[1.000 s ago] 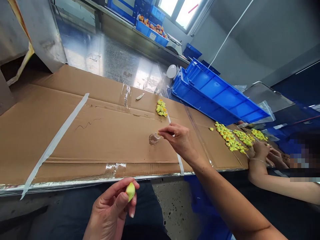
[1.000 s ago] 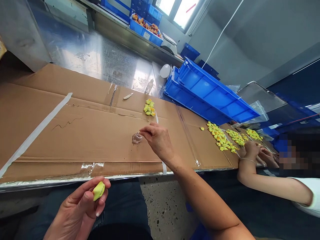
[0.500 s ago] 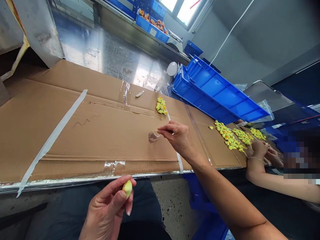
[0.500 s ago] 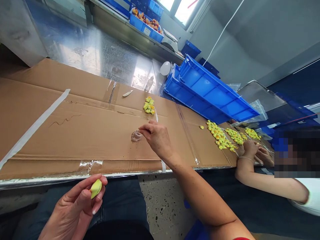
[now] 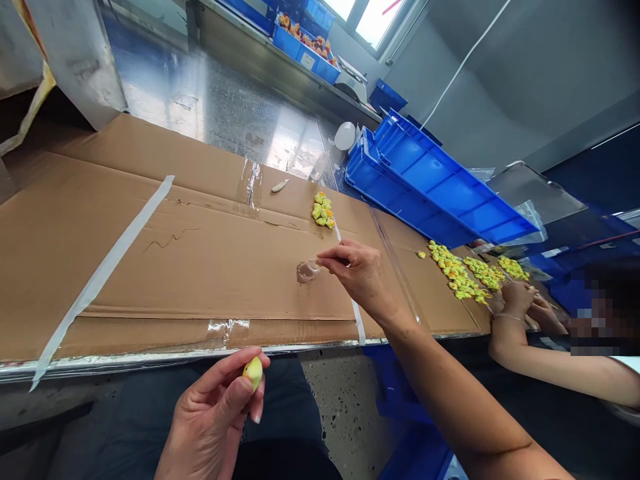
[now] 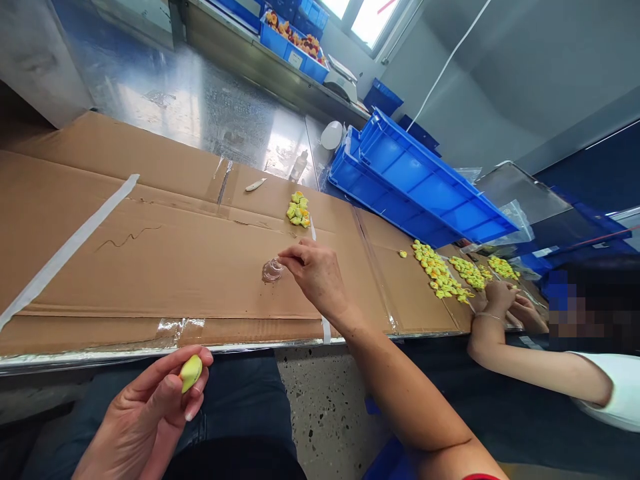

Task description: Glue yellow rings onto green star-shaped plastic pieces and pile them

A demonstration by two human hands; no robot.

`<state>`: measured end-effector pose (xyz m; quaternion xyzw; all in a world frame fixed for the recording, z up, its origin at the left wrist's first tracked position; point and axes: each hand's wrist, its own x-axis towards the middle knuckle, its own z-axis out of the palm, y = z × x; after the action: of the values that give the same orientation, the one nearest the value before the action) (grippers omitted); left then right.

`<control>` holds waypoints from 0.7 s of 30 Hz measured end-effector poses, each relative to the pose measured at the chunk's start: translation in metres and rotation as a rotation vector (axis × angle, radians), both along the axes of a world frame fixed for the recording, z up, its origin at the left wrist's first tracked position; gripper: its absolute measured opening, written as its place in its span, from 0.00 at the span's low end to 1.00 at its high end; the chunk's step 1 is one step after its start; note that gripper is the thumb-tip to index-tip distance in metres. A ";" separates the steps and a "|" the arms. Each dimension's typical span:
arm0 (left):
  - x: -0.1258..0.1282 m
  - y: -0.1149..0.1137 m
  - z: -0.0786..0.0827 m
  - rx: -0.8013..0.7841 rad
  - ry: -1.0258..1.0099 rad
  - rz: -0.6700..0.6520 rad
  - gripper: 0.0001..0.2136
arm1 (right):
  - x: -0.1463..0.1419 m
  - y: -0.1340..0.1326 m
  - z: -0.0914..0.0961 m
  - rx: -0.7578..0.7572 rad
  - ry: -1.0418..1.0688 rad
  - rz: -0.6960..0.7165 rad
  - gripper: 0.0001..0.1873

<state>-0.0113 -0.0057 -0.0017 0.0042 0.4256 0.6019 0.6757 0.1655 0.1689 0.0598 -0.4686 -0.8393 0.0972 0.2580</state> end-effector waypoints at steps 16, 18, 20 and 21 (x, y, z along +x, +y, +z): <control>0.000 0.001 -0.005 0.064 0.026 -0.063 0.09 | 0.005 0.005 0.000 -0.358 0.347 -0.137 0.08; 0.001 0.001 -0.005 0.073 0.036 -0.069 0.09 | 0.005 0.004 -0.002 -0.372 0.368 -0.138 0.07; 0.001 0.002 -0.004 0.067 0.044 -0.068 0.09 | 0.006 0.005 -0.004 -0.382 0.382 -0.136 0.07; 0.002 0.002 -0.004 0.061 0.048 -0.069 0.09 | 0.006 0.005 -0.005 -0.386 0.387 -0.137 0.06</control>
<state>-0.0096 -0.0032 -0.0055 0.0540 0.4228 0.5908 0.6851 0.1718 0.1738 0.0550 -0.5372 -0.7068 0.3252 0.3257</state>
